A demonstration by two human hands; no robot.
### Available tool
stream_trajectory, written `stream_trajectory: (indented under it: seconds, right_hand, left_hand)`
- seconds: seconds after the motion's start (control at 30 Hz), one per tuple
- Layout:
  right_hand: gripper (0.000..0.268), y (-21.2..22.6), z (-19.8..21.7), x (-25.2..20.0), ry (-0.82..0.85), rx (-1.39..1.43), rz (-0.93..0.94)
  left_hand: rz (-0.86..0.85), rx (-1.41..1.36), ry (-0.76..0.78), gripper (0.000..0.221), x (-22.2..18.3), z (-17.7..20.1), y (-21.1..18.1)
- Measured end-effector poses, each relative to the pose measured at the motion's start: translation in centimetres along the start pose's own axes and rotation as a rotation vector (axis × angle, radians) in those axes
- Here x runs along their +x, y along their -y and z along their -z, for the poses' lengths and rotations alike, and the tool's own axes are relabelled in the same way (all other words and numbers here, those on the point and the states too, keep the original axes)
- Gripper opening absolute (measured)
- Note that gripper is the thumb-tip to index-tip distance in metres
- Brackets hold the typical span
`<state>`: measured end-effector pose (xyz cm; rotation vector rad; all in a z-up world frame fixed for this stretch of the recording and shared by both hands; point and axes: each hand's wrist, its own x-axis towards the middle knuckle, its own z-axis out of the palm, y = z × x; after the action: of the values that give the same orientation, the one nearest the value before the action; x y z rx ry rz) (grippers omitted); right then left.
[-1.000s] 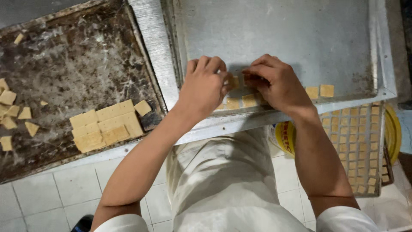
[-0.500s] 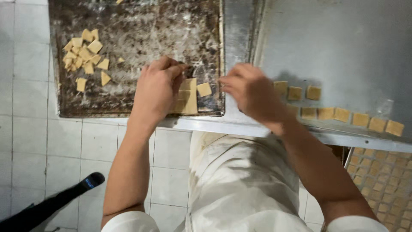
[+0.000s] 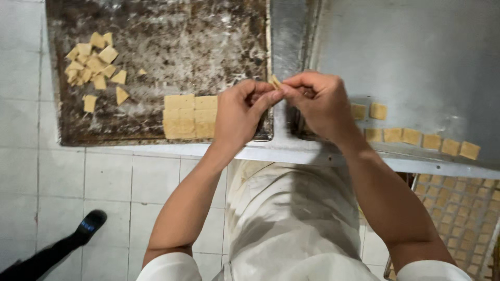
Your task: The person separates rectangular dough pieces from a larger sheet on a dirty baking tray and arranges them into rows on a clean silver tray by hand.
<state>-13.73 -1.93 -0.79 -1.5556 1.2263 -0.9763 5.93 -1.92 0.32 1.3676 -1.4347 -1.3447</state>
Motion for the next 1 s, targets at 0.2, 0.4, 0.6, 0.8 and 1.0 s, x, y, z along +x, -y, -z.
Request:
stream_trajectory:
  seconds: [0.2,0.4,0.6,0.8,1.0]
  right_hand:
    - [0.016,-0.2,6.1,-1.1,-0.099,-0.077,-0.238]
    - [0.015,-2.6,8.4,-1.8,-0.233,-0.246,-0.172]
    - [0.020,-4.8,8.8,-3.1,-0.292,-0.668,0.043]
    - [0.025,-3.4,8.8,-3.0,-0.171,-0.703,0.077]
    - [0.022,-0.7,5.8,-1.9,-0.124,-0.539,0.087]
  left_hand:
    - [-0.307,0.230,0.078,0.017,4.7,-4.8,0.5]
    - [-0.298,0.683,0.106,0.020,6.7,-7.6,0.3]
    - [-0.412,0.717,0.132,0.037,6.6,-6.8,0.1]
    - [-0.454,0.788,0.189,0.035,6.3,-6.2,-0.7]
    - [-0.484,0.753,0.064,0.034,2.6,3.9,-1.7]
